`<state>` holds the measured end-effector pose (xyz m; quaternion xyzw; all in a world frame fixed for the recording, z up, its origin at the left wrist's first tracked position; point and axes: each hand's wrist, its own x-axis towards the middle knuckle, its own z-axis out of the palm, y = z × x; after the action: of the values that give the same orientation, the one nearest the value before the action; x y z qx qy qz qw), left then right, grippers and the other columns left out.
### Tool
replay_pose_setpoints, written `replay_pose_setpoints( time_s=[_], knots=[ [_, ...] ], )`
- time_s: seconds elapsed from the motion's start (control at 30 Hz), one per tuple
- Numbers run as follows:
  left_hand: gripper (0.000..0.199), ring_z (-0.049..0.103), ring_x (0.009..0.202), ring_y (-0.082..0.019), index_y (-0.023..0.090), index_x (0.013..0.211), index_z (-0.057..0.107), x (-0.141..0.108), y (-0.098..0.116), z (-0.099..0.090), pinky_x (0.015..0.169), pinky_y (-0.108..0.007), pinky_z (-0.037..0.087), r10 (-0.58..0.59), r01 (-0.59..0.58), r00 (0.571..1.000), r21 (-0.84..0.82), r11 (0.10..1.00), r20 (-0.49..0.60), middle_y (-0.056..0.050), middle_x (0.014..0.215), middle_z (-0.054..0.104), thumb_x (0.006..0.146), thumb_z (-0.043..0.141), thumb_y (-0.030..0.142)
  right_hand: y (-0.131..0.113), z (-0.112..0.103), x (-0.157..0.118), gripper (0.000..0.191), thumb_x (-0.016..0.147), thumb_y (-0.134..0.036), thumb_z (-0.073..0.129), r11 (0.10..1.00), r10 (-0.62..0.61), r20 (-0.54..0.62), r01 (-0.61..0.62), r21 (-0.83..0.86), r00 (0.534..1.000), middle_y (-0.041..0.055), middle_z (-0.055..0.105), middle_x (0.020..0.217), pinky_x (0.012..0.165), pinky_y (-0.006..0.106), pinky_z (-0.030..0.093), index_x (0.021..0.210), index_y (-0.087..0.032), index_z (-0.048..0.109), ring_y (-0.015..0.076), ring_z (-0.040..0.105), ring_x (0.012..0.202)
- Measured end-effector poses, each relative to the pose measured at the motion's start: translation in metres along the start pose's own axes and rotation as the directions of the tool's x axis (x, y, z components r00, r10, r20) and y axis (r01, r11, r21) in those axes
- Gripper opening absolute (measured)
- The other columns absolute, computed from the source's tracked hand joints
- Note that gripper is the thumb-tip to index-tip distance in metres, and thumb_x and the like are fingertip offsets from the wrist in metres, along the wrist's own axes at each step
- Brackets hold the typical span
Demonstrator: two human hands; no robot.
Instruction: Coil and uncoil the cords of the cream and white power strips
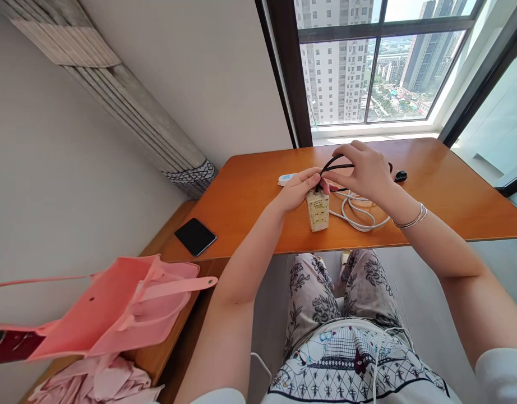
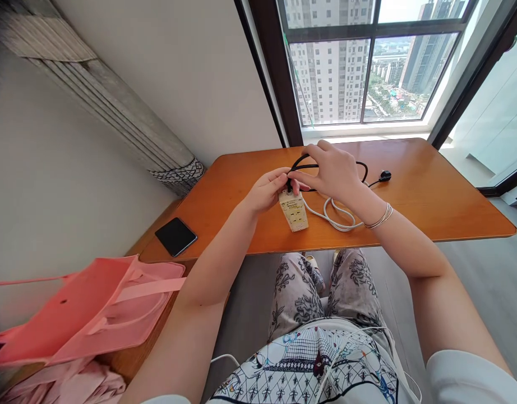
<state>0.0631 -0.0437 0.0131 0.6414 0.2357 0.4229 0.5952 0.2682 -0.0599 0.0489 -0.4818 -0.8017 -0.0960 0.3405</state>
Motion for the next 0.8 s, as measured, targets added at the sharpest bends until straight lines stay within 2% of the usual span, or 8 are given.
replay_pose_setpoints(
  time_s=[0.1,0.17,0.23,0.4,0.57,0.7,0.8],
  knots=[
    [0.048,0.069,0.064,-0.017,0.018,0.084,0.064,0.004,-0.002,0.000,0.088,-0.036,0.057,0.022,-0.022,1.000,-0.059,0.998,0.005,0.006,0.053,0.053,0.078,0.080,0.063,0.001,0.000,0.002,0.044,0.096,-0.054,0.056,0.999,-0.002,0.036,0.001,0.049,0.999,0.0090,0.071,0.107,0.070,0.031,0.039,0.123,-0.022,0.070,0.0224,0.061,0.086],
    [0.044,0.056,0.049,-0.011,0.019,0.080,0.062,0.006,-0.002,0.002,0.084,-0.035,0.059,0.015,-0.016,1.000,-0.085,0.996,-0.017,0.009,0.049,0.043,0.082,0.079,0.059,0.003,0.001,0.003,0.042,0.099,-0.050,0.052,0.996,-0.008,0.075,0.001,0.094,0.997,0.0088,0.071,0.108,0.072,0.031,0.039,0.125,-0.022,0.070,0.0215,0.061,0.085],
    [0.040,0.044,0.043,-0.007,0.019,0.078,0.060,0.007,-0.002,0.003,0.077,-0.032,0.059,0.002,-0.007,0.999,-0.100,0.995,-0.047,0.011,0.048,0.037,0.085,0.077,0.055,0.009,0.002,0.005,0.040,0.100,-0.047,0.050,0.990,-0.028,0.093,0.015,0.143,0.995,0.0084,0.072,0.106,0.074,0.031,0.039,0.123,-0.022,0.070,0.0206,0.061,0.085],
    [0.036,0.036,0.042,-0.006,0.018,0.077,0.060,0.007,-0.002,0.006,0.067,-0.026,0.056,-0.028,0.019,0.996,-0.113,0.993,-0.083,0.011,0.049,0.032,0.091,0.073,0.049,0.028,0.007,0.005,0.038,0.101,-0.048,0.051,0.986,-0.098,0.023,0.094,0.135,0.995,0.0081,0.070,0.097,0.073,0.030,0.040,0.115,-0.020,0.074,0.0202,0.060,0.084],
    [0.034,0.037,0.043,-0.005,0.018,0.077,0.060,0.010,0.000,0.010,0.068,-0.025,0.055,-0.058,0.043,0.988,-0.111,0.993,-0.140,0.011,0.050,0.033,0.093,0.071,0.045,0.049,0.015,0.004,0.042,0.102,-0.053,0.050,0.990,-0.106,-0.119,0.116,0.079,0.987,0.0096,0.066,0.102,0.072,0.033,0.042,0.116,-0.022,0.074,0.0209,0.060,0.085],
    [0.033,0.040,0.044,-0.006,0.018,0.078,0.061,0.010,0.004,0.012,0.070,-0.026,0.056,-0.086,0.074,0.992,-0.118,0.990,-0.096,0.010,0.049,0.034,0.094,0.071,0.044,0.054,0.018,0.005,0.039,0.102,-0.050,0.050,0.974,-0.126,-0.191,0.158,0.161,0.973,0.0088,0.064,0.104,0.075,0.035,0.046,0.115,-0.025,0.076,0.0214,0.059,0.088],
    [0.035,0.041,0.043,-0.007,0.018,0.074,0.057,0.010,0.007,0.013,0.068,-0.028,0.057,-0.158,0.150,0.986,-0.144,0.978,-0.048,0.009,0.049,0.035,0.095,0.069,0.044,0.050,0.016,0.006,0.038,0.102,-0.047,0.050,0.957,-0.138,-0.173,0.177,0.231,0.975,0.0078,0.064,0.100,0.077,0.037,0.048,0.116,-0.025,0.077,0.0216,0.060,0.089]
  ],
)
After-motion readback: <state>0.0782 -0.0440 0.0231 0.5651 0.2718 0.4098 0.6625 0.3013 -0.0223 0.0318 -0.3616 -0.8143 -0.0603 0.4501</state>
